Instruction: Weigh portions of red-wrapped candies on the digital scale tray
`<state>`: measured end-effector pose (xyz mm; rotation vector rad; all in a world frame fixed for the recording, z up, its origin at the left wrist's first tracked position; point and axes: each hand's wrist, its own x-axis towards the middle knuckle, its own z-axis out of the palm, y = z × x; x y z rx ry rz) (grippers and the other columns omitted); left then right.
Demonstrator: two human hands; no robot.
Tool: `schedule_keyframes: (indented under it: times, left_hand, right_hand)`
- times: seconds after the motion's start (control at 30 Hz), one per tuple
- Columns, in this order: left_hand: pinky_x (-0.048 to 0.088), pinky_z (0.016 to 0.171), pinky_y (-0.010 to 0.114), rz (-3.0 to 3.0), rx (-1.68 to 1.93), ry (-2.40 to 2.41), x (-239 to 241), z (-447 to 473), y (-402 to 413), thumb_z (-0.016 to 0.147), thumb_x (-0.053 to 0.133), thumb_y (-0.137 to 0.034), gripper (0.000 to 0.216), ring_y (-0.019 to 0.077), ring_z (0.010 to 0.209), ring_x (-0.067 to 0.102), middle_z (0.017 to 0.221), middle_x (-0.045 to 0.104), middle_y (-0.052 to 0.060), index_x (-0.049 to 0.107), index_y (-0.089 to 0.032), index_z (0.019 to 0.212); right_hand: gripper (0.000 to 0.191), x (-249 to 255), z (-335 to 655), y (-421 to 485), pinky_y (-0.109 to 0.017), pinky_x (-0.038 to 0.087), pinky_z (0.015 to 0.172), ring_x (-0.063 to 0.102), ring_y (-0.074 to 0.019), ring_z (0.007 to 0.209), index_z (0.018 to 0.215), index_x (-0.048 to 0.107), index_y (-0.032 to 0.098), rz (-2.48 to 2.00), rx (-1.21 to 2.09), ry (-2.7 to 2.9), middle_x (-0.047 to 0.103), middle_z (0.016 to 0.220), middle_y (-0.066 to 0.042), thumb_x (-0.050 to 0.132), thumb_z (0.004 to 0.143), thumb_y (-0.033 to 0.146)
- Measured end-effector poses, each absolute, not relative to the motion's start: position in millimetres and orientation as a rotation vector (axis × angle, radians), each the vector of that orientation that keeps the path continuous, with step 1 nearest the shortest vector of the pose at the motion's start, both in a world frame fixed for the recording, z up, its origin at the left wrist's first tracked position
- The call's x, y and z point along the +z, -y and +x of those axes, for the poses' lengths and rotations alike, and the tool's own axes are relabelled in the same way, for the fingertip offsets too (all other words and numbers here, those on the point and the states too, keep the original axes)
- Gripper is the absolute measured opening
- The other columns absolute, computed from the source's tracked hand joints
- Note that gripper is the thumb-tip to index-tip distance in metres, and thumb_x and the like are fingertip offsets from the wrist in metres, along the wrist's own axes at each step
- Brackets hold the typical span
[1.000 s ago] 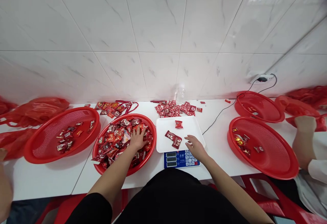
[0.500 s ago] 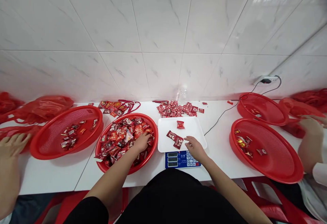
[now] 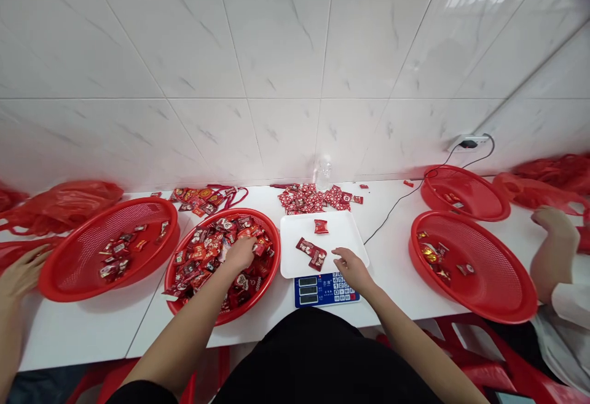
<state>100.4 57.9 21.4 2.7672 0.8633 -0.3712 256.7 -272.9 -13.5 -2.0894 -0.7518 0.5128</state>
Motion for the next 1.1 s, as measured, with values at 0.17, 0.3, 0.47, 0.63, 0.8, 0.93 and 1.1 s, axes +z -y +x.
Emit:
schedule_keyframes:
  times: [0.17, 0.3, 0.47, 0.63, 0.8, 0.93, 1.1]
  left_hand:
    - [0.045, 0.077, 0.033, 2.632, -0.136, -0.946, 49, 113, -62, 0.075, 0.049, -0.015, 0.029, 0.0265, 0.097, 0.06, 0.107, 0.065, 0.01, 0.059, -0.021, 0.102]
    - [0.047, 0.078, 0.031, 2.302, 0.038, -0.881, 59, 136, -32, 0.081, 0.051, -0.029, 0.023, 0.0223, 0.089, 0.062, 0.096, 0.067, 0.008, 0.06, -0.018, 0.099]
    - [0.052, 0.068, 0.03, 1.867, -0.041, -0.713, 39, 158, 14, 0.078, 0.058, -0.036, 0.04, 0.02, 0.083, 0.064, 0.105, 0.065, 0.01, 0.055, -0.016, 0.114]
    - [0.04, 0.099, 0.039, 2.138, -0.072, -0.579, 7, 167, 37, 0.061, 0.074, -0.023, 0.081, 0.0289, 0.119, 0.051, 0.133, 0.05, 0.018, 0.042, -0.014, 0.135]
    - [0.031, 0.108, 0.042, 2.201, -0.093, -0.296, -2, 167, 48, 0.068, 0.066, -0.017, 0.071, 0.0267, 0.128, 0.042, 0.138, 0.046, 0.013, 0.043, -0.018, 0.135]
    - [0.036, 0.105, 0.039, 2.284, -0.039, -0.316, 1, 159, 42, 0.075, 0.058, -0.016, 0.055, 0.0239, 0.123, 0.047, 0.133, 0.051, 0.01, 0.049, -0.02, 0.129]
    - [0.037, 0.104, 0.035, 2.409, 0.163, -0.521, 2, 148, 23, 0.085, 0.048, -0.025, 0.039, 0.0212, 0.119, 0.049, 0.129, 0.053, 0.009, 0.054, -0.017, 0.123]
  right_hand:
    - [0.034, -11, 255, 277, -0.037, 0.051, 0.088, 0.062, -0.0169, 0.093, 0.116, 0.06, 0.024, -2.083, 0.536, 0.715, 0.053, 0.128, -0.006, 0.044, 0.086, 0.033]
    - [0.034, -10, 256, 276, -0.036, 0.051, 0.088, 0.061, -0.0167, 0.092, 0.116, 0.06, 0.024, -2.09, 0.535, 0.734, 0.054, 0.126, -0.005, 0.044, 0.086, 0.032]
    - [0.036, -9, 256, 270, -0.036, 0.05, 0.089, 0.06, -0.0171, 0.097, 0.12, 0.057, 0.023, -2.14, 0.536, 0.798, 0.052, 0.129, -0.006, 0.043, 0.088, 0.03]
    - [0.044, -15, 246, 255, -0.04, 0.04, 0.102, 0.044, -0.0243, 0.124, 0.127, 0.054, 0.025, -2.266, 0.49, 1.038, 0.044, 0.138, -0.008, 0.053, 0.083, 0.025]
    - [0.043, -21, 246, 241, -0.039, 0.04, 0.1, 0.044, -0.026, 0.121, 0.123, 0.058, 0.03, -2.376, 0.42, 1.225, 0.046, 0.136, -0.005, 0.057, 0.081, 0.02]
    - [0.037, -17, 264, 242, -0.041, 0.039, 0.099, 0.045, -0.0254, 0.119, 0.117, 0.062, 0.029, -2.454, 0.385, 1.167, 0.048, 0.134, -0.005, 0.054, 0.083, 0.019]
    - [0.04, -5, 294, 222, -0.041, 0.033, 0.104, 0.034, -0.0251, 0.131, 0.127, 0.054, 0.024, -2.458, 0.317, 0.999, 0.037, 0.142, -0.009, 0.05, 0.088, 0.032]
